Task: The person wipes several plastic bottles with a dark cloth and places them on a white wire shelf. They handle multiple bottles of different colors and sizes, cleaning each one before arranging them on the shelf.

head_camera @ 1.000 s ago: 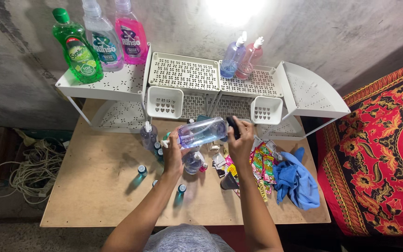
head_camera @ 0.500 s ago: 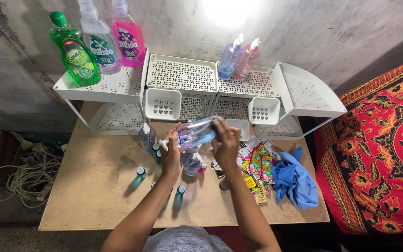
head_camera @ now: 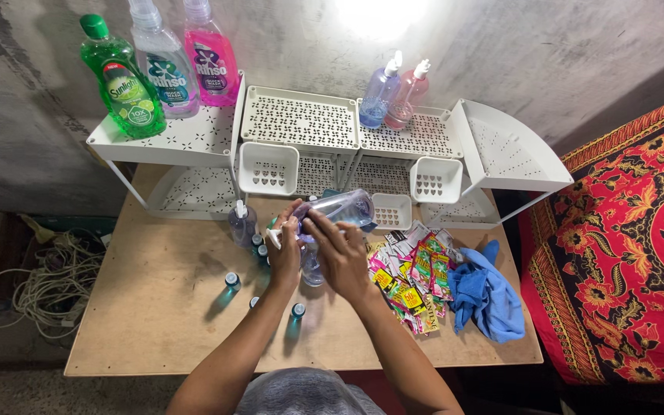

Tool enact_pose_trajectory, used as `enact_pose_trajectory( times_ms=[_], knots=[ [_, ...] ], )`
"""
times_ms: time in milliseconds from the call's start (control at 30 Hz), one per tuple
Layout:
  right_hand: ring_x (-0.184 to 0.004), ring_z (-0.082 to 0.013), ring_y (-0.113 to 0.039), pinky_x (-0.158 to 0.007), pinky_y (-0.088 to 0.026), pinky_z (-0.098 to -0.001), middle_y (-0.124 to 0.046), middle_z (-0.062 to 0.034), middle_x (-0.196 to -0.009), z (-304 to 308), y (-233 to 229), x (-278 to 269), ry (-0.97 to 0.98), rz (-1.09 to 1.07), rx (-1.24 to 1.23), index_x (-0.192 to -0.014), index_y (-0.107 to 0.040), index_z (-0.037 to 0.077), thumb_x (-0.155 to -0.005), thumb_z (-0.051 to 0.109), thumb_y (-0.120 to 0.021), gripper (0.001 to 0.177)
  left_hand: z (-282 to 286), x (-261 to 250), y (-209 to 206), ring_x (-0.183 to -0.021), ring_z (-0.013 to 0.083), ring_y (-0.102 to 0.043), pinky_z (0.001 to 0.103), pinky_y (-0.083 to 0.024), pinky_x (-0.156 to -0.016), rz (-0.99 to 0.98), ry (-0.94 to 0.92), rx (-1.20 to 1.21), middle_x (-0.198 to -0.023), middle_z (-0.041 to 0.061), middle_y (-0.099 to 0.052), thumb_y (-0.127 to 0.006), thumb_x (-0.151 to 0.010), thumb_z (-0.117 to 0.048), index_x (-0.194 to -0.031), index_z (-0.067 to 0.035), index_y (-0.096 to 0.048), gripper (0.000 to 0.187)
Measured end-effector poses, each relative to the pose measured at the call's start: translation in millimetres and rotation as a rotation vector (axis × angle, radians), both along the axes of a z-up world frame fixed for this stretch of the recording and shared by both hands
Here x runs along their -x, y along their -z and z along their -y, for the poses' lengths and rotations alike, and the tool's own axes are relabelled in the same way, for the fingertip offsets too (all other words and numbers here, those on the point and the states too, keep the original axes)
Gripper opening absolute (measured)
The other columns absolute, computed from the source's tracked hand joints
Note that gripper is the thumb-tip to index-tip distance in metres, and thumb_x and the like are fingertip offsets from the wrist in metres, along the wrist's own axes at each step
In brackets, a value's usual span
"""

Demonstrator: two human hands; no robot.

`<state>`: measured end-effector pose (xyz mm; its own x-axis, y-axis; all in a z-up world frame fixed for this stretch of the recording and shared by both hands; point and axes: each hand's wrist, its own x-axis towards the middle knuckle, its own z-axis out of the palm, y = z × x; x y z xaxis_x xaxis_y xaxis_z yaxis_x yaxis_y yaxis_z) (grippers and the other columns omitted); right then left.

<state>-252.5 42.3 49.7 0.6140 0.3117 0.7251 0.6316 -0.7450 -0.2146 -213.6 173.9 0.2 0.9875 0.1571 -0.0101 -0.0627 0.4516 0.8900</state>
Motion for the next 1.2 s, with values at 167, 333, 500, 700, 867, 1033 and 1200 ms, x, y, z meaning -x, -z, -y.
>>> enact_pose_trajectory(
  times_ms=[167, 333, 500, 700, 867, 1033, 1200],
  knots=[
    [-0.113, -0.0336, -0.057, -0.101, -0.046, -0.0439, -0.063, -0.0139, -0.135, 38.6, 11.0, -31.2, 0.234, -0.108, -0.202, -0.131, -0.066, 0.004, -0.085, -0.006, -0.058, 0.048, -6.4, 3.2, 3.0, -0.083, 0.0028, -0.063, 0.017, -0.055, -0.070, 0.072, 0.039, 0.005, -0.105, 0.002, -0.069, -0.051, -0.098, -0.021, -0.135, -0.001, -0.065, 0.044],
    [-0.123, -0.0345, -0.059, -0.111, -0.045, -0.0456, -0.065, -0.0131, -0.136, 67.8, 13.0, -49.6, 0.358, -0.236, -0.311, -0.133, -0.066, 0.004, -0.088, -0.008, -0.055, 0.047, -5.5, 0.2, 18.5, -0.068, 0.0021, -0.039, 0.018, -0.033, -0.055, 0.098, -0.007, -0.123, -0.085, -0.002, -0.051, -0.056, -0.103, -0.020, -0.139, 0.000, -0.070, 0.044],
    [-0.129, -0.0352, -0.058, -0.106, -0.055, -0.0391, -0.059, -0.0140, -0.142, 23.0, 2.0, -15.3, -0.010, -0.163, -0.464, -0.141, -0.059, 0.006, -0.088, -0.010, -0.055, 0.056, -2.1, -4.0, 21.7, -0.067, 0.0026, -0.042, 0.020, -0.035, -0.056, 0.101, 0.005, -0.117, -0.090, 0.000, -0.063, -0.053, -0.100, -0.018, -0.138, 0.000, -0.068, 0.044],
    [-0.112, -0.0329, -0.059, -0.100, -0.051, -0.0436, -0.066, -0.0121, -0.135, 12.3, 12.9, -14.1, 0.133, -0.067, -0.153, -0.133, -0.066, 0.009, -0.085, -0.007, -0.065, 0.051, -4.0, -0.3, 6.3, -0.091, 0.0052, -0.063, 0.020, -0.053, -0.079, 0.195, 0.030, -0.031, -0.115, 0.005, -0.072, -0.050, -0.098, -0.016, -0.135, 0.001, -0.062, 0.043],
    [-0.117, -0.0336, -0.060, -0.106, -0.051, -0.0420, -0.066, -0.0131, -0.132, 66.9, 35.2, -54.9, 0.342, -0.266, -0.271, -0.133, -0.065, 0.006, -0.090, -0.009, -0.058, 0.046, -6.0, 4.3, 3.1, -0.077, 0.0033, -0.054, 0.019, -0.047, -0.066, 0.139, 0.021, -0.139, -0.105, 0.005, -0.071, -0.051, -0.098, -0.016, -0.138, 0.001, -0.066, 0.046],
    [-0.124, -0.0316, -0.062, -0.109, -0.050, -0.0447, -0.066, -0.0170, -0.135, 75.5, 29.4, -49.7, 0.365, -0.229, -0.403, -0.139, -0.062, 0.003, -0.091, -0.012, -0.057, 0.051, -3.2, 1.1, 6.9, -0.066, 0.0014, -0.042, 0.019, -0.035, -0.055, 0.134, 0.020, -0.090, -0.087, -0.001, -0.062, -0.054, -0.100, -0.017, -0.140, 0.000, -0.066, 0.045],
    [-0.129, -0.0345, -0.059, -0.105, -0.056, -0.0410, -0.059, -0.0162, -0.136, 17.0, 14.4, -5.4, -0.081, -0.147, -0.355, -0.142, -0.060, 0.010, -0.090, -0.004, -0.067, 0.054, 0.1, 1.8, -3.6, -0.073, -0.0007, -0.050, 0.017, -0.039, -0.060, 0.192, 0.048, -0.060, -0.098, -0.006, -0.067, -0.051, -0.099, -0.017, -0.137, 0.000, -0.063, 0.044]
  ],
)
